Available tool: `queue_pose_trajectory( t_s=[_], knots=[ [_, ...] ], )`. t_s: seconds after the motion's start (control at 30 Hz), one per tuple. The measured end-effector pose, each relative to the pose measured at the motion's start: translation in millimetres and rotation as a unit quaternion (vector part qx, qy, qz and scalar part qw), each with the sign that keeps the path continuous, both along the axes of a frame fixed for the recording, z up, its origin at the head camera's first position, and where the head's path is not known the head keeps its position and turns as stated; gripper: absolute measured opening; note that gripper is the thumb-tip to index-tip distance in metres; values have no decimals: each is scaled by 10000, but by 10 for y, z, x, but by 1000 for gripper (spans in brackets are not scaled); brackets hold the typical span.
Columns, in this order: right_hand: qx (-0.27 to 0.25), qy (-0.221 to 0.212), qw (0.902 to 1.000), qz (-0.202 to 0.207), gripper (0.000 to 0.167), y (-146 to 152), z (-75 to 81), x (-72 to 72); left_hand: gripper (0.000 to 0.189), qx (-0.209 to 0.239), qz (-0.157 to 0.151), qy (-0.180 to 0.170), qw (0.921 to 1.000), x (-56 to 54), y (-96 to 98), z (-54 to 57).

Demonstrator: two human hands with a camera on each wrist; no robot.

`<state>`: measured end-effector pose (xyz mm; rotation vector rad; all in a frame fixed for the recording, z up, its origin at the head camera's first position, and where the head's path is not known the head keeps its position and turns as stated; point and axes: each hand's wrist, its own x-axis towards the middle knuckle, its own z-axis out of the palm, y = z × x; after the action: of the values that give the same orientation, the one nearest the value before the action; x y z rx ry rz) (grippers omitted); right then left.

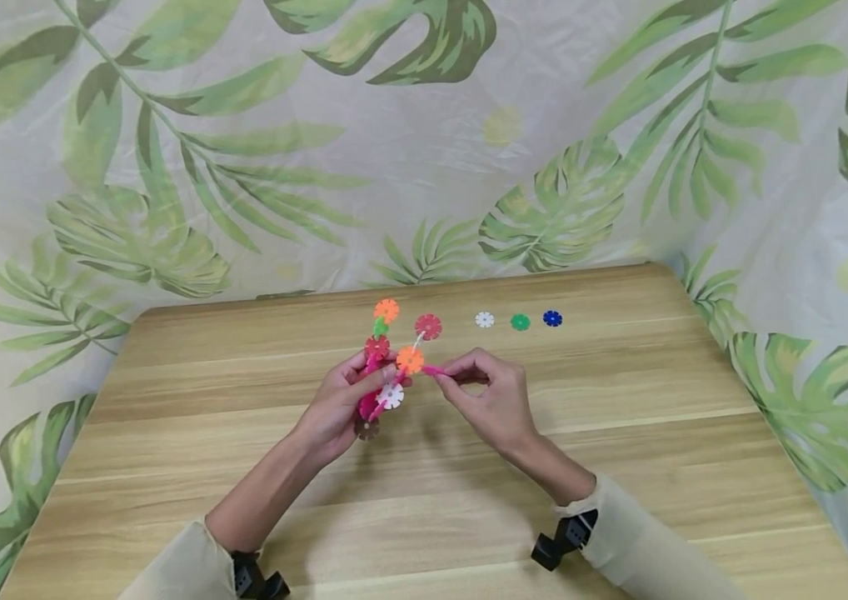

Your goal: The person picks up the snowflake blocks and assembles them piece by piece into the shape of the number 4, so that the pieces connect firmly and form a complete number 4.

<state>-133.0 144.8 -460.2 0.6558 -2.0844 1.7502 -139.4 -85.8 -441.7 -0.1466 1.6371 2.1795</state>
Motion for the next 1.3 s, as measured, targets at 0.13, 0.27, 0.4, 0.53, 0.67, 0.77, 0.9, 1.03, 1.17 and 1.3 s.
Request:
queue_pose_trajectory(
  t_s=[0.13, 0.27, 0.4, 0.53, 0.67, 0.77, 0.9, 1.03, 1.17, 1.3],
  knots=[
    [3, 96, 9999, 67, 20, -18, 4, -5, 29, 111, 92, -26, 9999, -3, 20, -5],
    [57, 194, 9998, 80, 20, -31, 18, 0, 26, 23, 62, -60, 10000, -2, 31, -14],
    [171, 271, 9995, 45, 17, -35, 9, 4, 29, -201, 5, -135, 9997, 0, 29, -14],
    [305, 352, 9989, 20, 15, -33, -14, 1, 32, -275, -11, -124, 9995, 2, 29, -11],
    [475, 432, 9979, -28, 16, -32, -16, 9, 29, -303, -35, -131, 9994, 6, 34, -1],
    [576, 455, 9973, -51, 14, -30, -5, 19, 28, -347, -83, -193, 9992, 5, 34, 3],
    [668, 458, 9967, -45, 12, -24, -5, 29, 32, -405, -187, -270, 9986, -3, 28, -8],
    [757, 568, 9955, -28, 14, -21, -15, 25, 32, -486, -325, -238, 9980, -11, 13, -17],
    [813, 790, 9936, -21, 16, -27, -9, 18, 29, -529, -456, -121, 9975, -11, -11, -14],
    [861, 1042, 9908, 25, 17, -45, 10, 15, 29, -607, -495, -49, 9969, -15, -31, -7]
  ],
)
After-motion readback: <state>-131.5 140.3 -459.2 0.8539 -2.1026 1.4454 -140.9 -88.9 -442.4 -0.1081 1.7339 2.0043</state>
